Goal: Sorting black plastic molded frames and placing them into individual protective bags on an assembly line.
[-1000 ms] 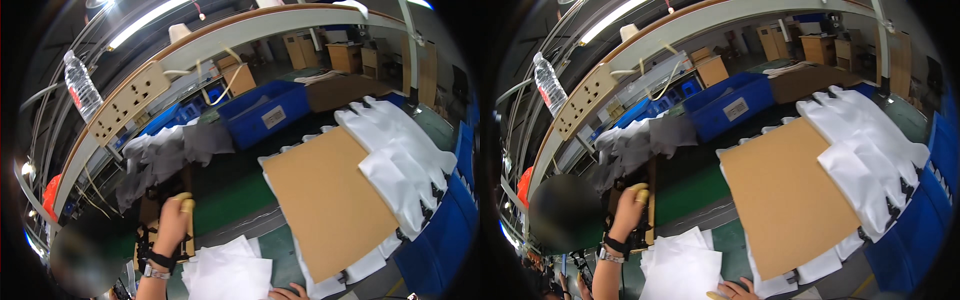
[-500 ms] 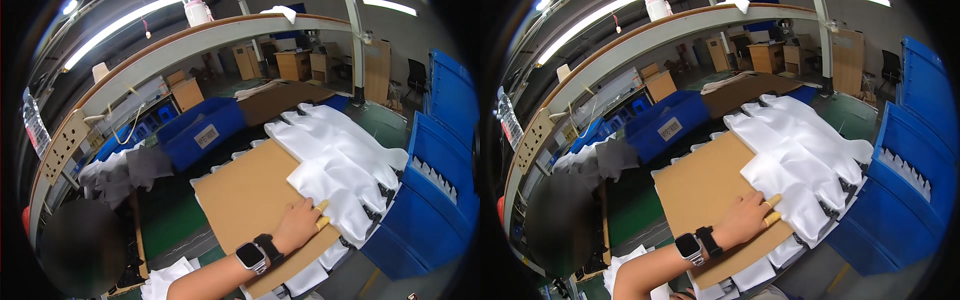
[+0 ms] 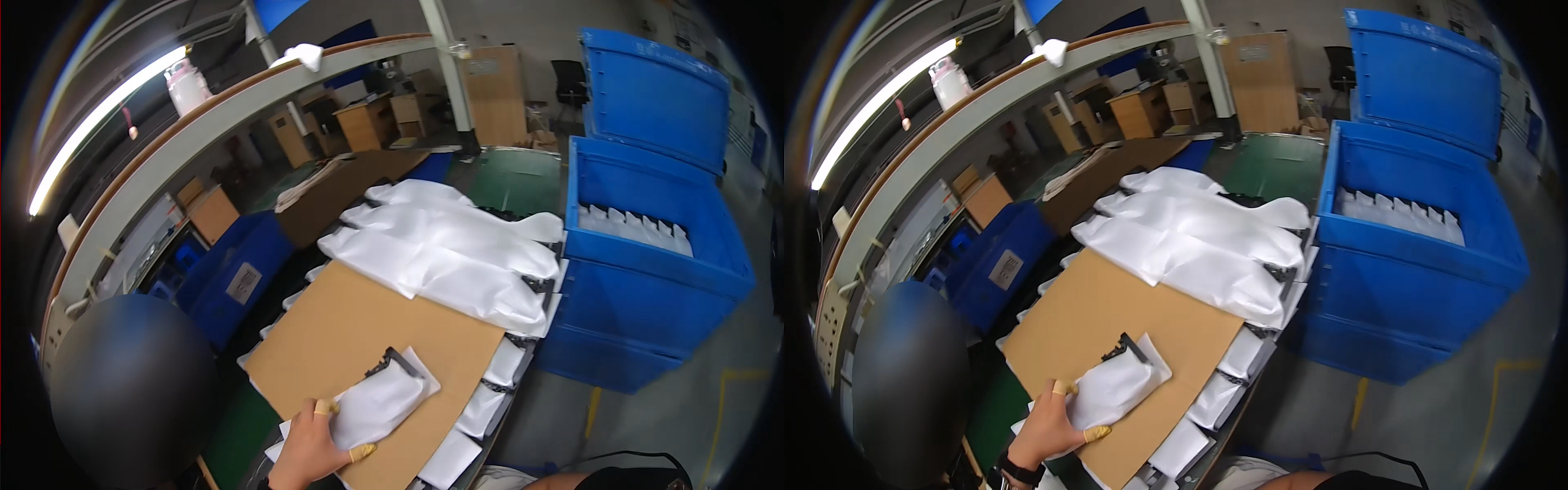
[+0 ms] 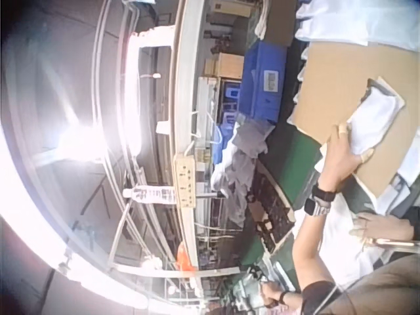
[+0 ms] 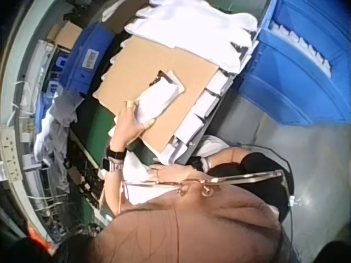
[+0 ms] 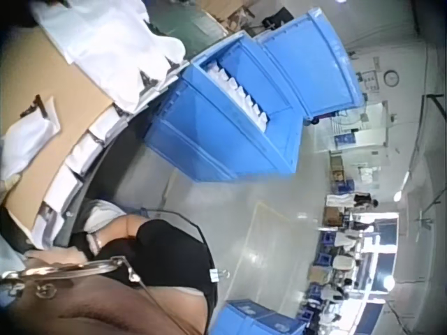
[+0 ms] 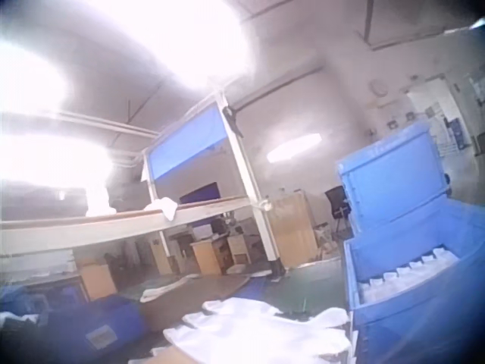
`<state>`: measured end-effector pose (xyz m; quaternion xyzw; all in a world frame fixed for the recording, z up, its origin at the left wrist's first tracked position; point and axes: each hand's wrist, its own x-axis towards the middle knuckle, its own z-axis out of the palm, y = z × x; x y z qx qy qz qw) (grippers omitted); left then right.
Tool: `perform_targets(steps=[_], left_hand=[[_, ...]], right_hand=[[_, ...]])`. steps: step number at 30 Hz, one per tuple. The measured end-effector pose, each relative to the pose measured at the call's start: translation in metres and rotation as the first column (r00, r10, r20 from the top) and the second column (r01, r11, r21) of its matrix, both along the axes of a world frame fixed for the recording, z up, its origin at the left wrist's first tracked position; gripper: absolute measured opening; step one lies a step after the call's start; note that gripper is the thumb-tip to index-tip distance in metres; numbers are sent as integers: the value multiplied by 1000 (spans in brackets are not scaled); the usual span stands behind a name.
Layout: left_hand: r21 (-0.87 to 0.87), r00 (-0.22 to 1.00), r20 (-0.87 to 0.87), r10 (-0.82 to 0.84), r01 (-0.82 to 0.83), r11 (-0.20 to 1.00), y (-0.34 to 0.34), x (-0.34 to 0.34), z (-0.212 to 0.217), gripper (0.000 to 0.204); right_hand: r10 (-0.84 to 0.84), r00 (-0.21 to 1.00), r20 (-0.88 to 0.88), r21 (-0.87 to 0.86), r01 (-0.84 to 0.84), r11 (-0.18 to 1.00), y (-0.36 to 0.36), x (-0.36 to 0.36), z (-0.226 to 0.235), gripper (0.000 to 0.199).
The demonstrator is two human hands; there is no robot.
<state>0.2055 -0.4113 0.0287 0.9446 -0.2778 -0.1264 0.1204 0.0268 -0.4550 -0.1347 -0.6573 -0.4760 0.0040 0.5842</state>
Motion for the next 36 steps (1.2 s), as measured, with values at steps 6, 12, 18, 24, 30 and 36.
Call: perform_targets(steps=[6,12,18,24,30,36], left_hand=[[-130,989,92,114,-101,986,6,9,-5,108],[-27,923,-87,374,-378,925,54,10,11,90],[-509,702,-521,485,-712,484,99,-58,52,54],[-450,557,-76,827,-759,469,172,-187,45,60],[51,581,-17,814,-812,581,107,-217,44,77],[16,763,169,624,-635,772,116,-232,10,48]], right_hand=[[-233,932,278,-221,298,929,-24,2,37,38],[-143,960,241,-257,205,944,-15,4,48,42],[-192,967,168,-305,236,922,-20,5,42,44],[-167,967,193,-347,227,910,-17,2,53,45],[-166,963,213,-380,238,894,-24,7,59,46],[-177,962,206,-377,245,893,-20,4,56,38]])
